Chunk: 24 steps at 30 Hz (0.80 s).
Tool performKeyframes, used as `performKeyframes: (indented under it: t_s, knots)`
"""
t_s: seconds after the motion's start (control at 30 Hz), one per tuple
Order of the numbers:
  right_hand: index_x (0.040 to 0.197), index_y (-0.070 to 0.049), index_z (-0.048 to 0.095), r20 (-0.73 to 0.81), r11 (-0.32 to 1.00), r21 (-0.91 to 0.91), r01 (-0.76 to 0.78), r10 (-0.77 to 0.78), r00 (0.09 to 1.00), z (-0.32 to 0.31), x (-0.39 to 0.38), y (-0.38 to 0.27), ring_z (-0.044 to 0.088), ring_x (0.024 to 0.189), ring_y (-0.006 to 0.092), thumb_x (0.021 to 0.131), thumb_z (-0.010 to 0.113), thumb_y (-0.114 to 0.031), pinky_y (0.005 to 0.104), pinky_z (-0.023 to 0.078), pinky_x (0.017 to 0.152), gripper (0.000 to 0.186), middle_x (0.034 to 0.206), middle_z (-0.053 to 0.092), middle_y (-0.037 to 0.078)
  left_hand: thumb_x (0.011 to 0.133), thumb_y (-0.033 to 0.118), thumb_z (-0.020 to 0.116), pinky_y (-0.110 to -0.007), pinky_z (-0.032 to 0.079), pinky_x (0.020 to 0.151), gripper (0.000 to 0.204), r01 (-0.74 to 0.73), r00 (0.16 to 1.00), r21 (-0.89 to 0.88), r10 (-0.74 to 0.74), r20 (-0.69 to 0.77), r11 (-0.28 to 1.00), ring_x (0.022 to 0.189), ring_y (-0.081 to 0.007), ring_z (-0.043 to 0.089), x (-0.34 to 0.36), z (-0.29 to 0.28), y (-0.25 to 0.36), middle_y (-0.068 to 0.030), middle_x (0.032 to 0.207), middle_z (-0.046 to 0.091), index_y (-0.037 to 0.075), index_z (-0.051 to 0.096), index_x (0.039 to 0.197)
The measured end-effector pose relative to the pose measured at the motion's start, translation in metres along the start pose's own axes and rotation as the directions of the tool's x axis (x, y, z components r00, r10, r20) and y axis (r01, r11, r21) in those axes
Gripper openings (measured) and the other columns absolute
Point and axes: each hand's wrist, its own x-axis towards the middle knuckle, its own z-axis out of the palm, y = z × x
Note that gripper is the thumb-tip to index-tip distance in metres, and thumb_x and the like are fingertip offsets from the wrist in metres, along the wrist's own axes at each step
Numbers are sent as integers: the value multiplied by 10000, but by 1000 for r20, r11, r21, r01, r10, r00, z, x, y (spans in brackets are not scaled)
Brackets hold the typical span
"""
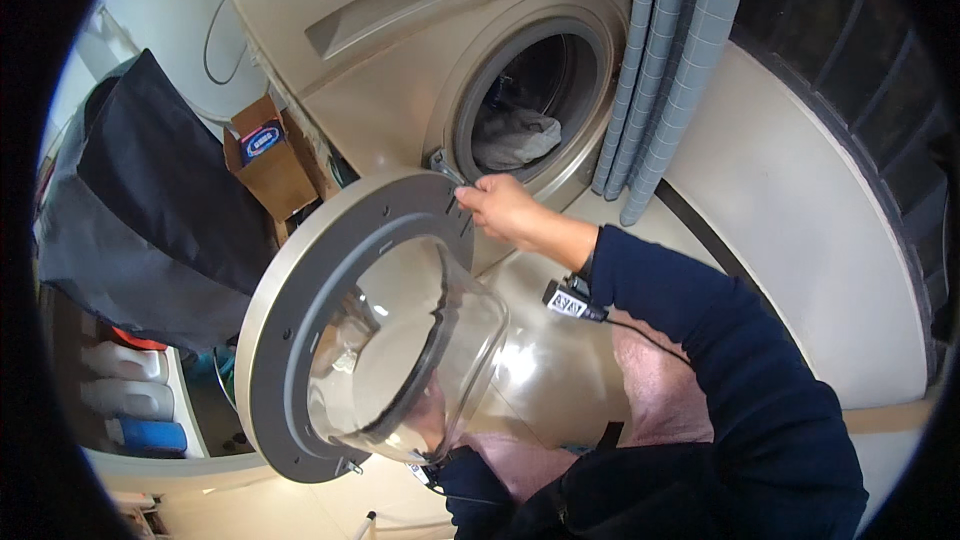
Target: The person uses a screwdriver to remove screws from the washing machine door frame, detaches the door, and removes a plastic hinge bracket. The door is held and manipulated throughout the process.
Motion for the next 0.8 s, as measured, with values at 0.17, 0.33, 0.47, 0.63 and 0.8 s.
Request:
performKeyframes:
  t_s: [0.17,0.33,0.47,0.63,0.8]
  knots:
    - [817,-31,583,11,995,-64,71,-71,997,-5,3,-3,355,440,52,910,634,-181,248,229,380,183,607,455,-31,942,395,554,-548,275,1125,490,311,910,-940,-329,251,142,1245,-322,511,-41,-12,37,-143,1320,581,47,573,1285]
    - [772,-39,599,190,998,-36,-55,61,980,-33,8,-16,375,405,71,874,661,-177,244,236,354,183,574,480,-18,873,498,584,-575,262,1115,665,334,932,-121,-308,193,935,1302,-345,440,-101,-5,53,-231,1385,494,-23,544,1285]
    - [818,-26,632,192,975,-220,-20,64,979,-41,5,-28,385,377,74,900,639,-220,237,262,343,211,576,516,-19,922,414,542,-478,360,1049,555,470,872,-208,-415,259,858,1243,-302,490,-130,-4,69,-191,1342,529,-10,553,1280]
    - [803,-33,610,168,968,-251,16,27,985,-32,1,-30,386,382,71,948,578,-249,220,266,350,262,584,518,-6,1003,285,476,-374,434,998,402,586,759,-295,-383,527,755,1208,-235,525,-130,-24,99,-101,1333,552,36,545,1310]
    - [849,-49,604,157,940,-339,46,8,988,-29,-7,-31,425,414,95,970,566,-260,249,316,380,247,606,542,2,1007,347,460,-343,324,1109,530,794,603,-572,-383,700,204,1323,-164,416,-141,-24,130,-28,1481,423,100,387,1470]
